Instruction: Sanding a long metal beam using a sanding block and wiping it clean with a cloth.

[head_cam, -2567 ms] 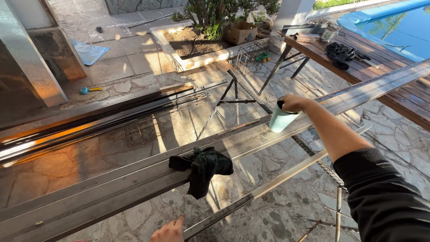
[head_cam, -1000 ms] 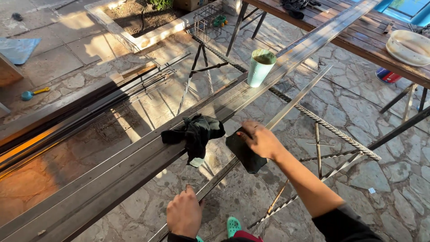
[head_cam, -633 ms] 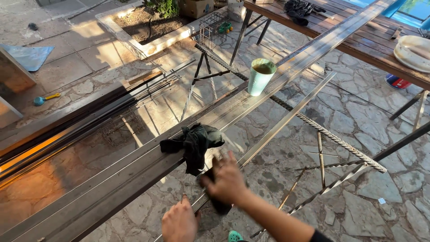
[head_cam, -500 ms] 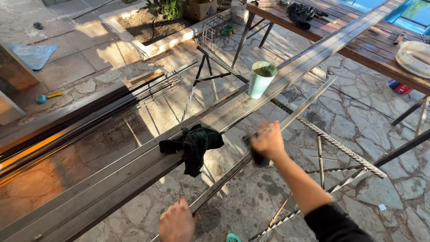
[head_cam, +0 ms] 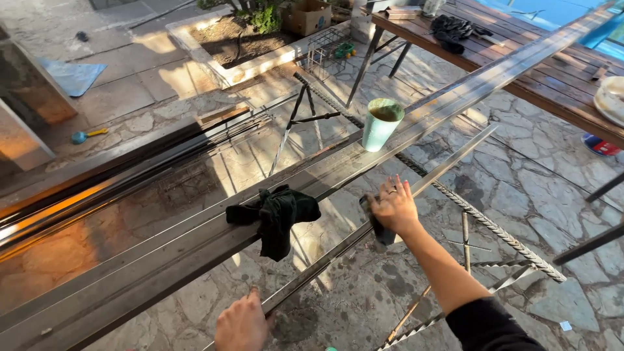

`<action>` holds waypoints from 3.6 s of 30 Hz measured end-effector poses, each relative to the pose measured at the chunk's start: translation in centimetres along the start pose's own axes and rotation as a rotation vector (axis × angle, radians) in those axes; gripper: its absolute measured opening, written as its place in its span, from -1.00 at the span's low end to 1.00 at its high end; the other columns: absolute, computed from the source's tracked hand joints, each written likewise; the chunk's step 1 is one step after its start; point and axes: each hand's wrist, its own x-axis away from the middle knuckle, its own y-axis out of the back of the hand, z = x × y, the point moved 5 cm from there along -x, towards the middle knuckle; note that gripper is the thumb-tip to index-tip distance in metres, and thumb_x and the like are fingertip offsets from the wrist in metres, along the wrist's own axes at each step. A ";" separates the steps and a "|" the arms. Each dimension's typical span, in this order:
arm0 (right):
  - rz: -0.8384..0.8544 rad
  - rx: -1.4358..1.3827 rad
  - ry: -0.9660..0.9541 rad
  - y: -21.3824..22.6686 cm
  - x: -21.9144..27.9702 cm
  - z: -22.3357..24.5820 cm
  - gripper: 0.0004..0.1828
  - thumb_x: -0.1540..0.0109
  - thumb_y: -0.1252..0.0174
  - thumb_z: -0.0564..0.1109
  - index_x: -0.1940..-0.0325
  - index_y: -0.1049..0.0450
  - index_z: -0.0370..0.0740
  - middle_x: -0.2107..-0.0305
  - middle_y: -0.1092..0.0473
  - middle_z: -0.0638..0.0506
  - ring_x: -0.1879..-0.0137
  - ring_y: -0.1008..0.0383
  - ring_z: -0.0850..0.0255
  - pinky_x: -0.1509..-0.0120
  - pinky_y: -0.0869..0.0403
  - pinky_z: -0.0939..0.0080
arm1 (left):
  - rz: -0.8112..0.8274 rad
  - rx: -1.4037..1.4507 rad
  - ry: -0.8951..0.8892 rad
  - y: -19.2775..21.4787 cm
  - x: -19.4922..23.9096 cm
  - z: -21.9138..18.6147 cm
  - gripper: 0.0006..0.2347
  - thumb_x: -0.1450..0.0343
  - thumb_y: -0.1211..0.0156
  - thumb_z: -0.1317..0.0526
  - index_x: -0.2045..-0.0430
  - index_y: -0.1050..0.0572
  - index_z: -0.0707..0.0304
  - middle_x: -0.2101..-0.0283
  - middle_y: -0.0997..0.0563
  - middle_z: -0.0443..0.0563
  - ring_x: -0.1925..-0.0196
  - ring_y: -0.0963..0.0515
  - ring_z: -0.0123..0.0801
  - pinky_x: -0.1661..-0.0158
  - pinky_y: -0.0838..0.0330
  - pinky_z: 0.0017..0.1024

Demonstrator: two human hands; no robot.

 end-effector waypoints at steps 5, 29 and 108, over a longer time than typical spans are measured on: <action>-0.188 -0.269 0.454 -2.4 11.7 16.8 -0.30 -0.37 0.30 0.10 -0.43 0.03 -0.49 -0.40 0.12 -0.36 -0.56 0.24 -0.16 -0.63 0.32 -0.04 | -0.054 0.003 0.006 0.2 -0.1 -0.2 -0.40 -0.45 -0.24 -0.15 -0.32 -0.22 0.08 -0.02 -0.63 -0.12 0.03 -0.66 -0.41 0.02 -0.65 -0.50; -0.083 0.139 0.067 5.0 6.0 1.6 -0.48 -0.33 0.22 0.10 -0.32 -0.12 -0.16 -0.24 -0.08 -0.20 -0.46 0.07 -0.12 -0.59 0.03 -0.19 | -0.205 -0.035 -0.001 -0.5 0.3 -0.2 -0.57 -0.40 -0.34 -0.17 -0.02 -0.46 0.01 0.24 -0.68 -0.21 0.25 -0.71 -0.54 0.16 -0.71 -0.53; -0.372 -0.331 0.177 3.4 20.8 16.3 -0.83 -0.27 -0.16 -0.15 0.09 -0.35 -0.16 0.26 -0.44 0.03 0.02 -0.41 0.03 -0.38 -0.32 -0.11 | -0.222 0.366 0.368 -2.3 8.2 23.0 -0.20 -0.33 0.53 -0.49 -0.40 -0.21 -0.15 -0.16 -0.64 -0.01 -0.18 -0.68 -0.17 -0.04 -0.72 -0.14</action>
